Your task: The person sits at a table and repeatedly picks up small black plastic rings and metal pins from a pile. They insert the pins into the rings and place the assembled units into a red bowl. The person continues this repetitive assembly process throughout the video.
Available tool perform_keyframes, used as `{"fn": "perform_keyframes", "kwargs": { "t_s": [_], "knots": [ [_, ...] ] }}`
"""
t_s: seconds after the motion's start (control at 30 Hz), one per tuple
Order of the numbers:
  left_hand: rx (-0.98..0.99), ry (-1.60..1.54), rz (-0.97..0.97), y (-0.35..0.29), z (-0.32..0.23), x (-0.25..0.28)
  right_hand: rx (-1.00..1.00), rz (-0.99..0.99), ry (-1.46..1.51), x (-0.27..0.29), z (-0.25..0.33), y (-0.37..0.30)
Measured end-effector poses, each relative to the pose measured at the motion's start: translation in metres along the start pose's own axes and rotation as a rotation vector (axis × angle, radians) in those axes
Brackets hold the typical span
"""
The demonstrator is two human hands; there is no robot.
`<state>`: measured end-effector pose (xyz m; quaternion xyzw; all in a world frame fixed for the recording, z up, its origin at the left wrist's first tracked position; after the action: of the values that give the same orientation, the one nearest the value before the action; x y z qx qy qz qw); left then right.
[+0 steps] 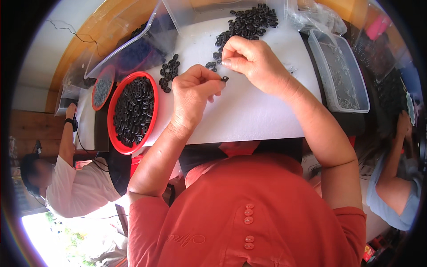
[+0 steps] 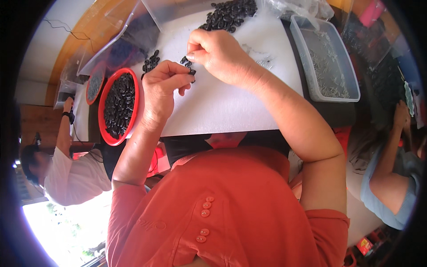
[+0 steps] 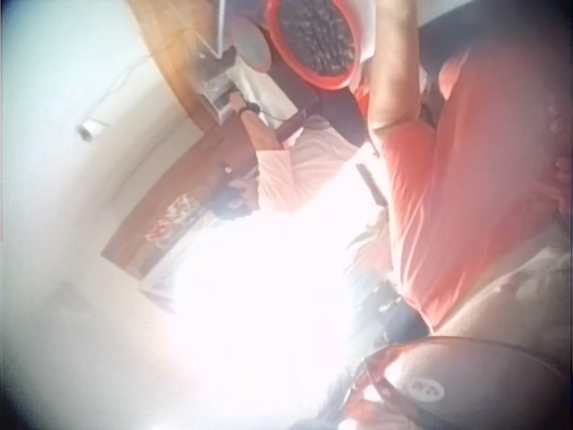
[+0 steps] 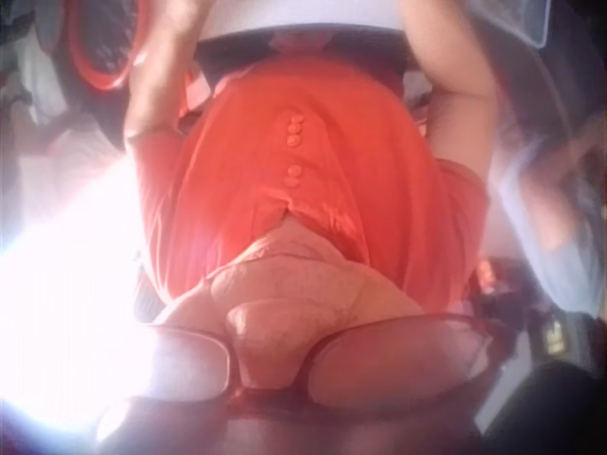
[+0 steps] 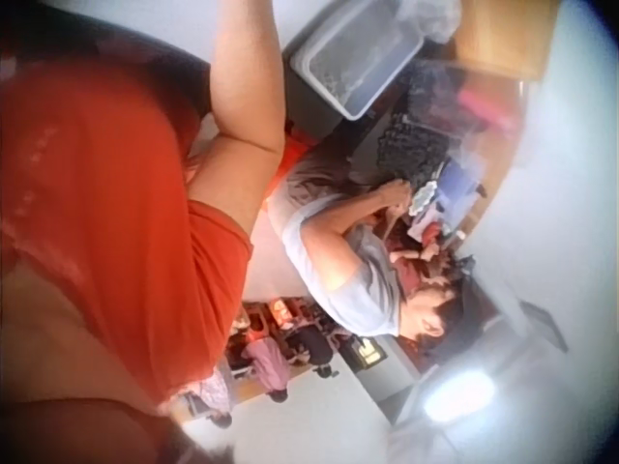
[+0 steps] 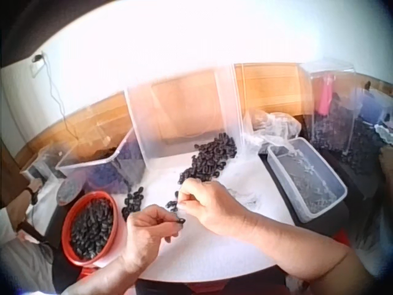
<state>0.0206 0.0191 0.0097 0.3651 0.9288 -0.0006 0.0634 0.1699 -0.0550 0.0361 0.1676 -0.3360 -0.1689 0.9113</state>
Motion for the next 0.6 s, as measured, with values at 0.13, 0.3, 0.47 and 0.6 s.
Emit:
{"fn": "perform_keyframes", "kwargs": {
  "t_s": [0.13, 0.3, 0.47, 0.6],
  "knots": [
    [0.01, -0.246, -0.024, 0.015, -0.007, -0.007, -0.099, -0.028, 0.115, -0.002, 0.002, 0.001],
    [0.029, -0.449, -0.03, 0.024, -0.012, -0.021, -0.247, -0.113, 0.385, 0.007, -0.003, 0.0],
    [0.14, -0.521, 0.046, 0.029, -0.001, -0.023, -0.247, -0.146, 0.444, 0.006, -0.003, 0.001],
    [0.189, -0.504, 0.041, 0.032, 0.002, -0.024, -0.244, -0.167, 0.429, 0.005, -0.005, 0.001]
  ]
}}
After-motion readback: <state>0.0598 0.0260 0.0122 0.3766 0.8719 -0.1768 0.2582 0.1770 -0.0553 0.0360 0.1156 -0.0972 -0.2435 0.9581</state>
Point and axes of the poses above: each hand's wrist, its own y-axis towards the middle knuckle, its own x-axis out of the back of the hand, z = x × y, the point moved 5 cm from there along y, towards the middle knuckle, and after that the axes turned 12 degrees about -y, right-handed, at the moved point
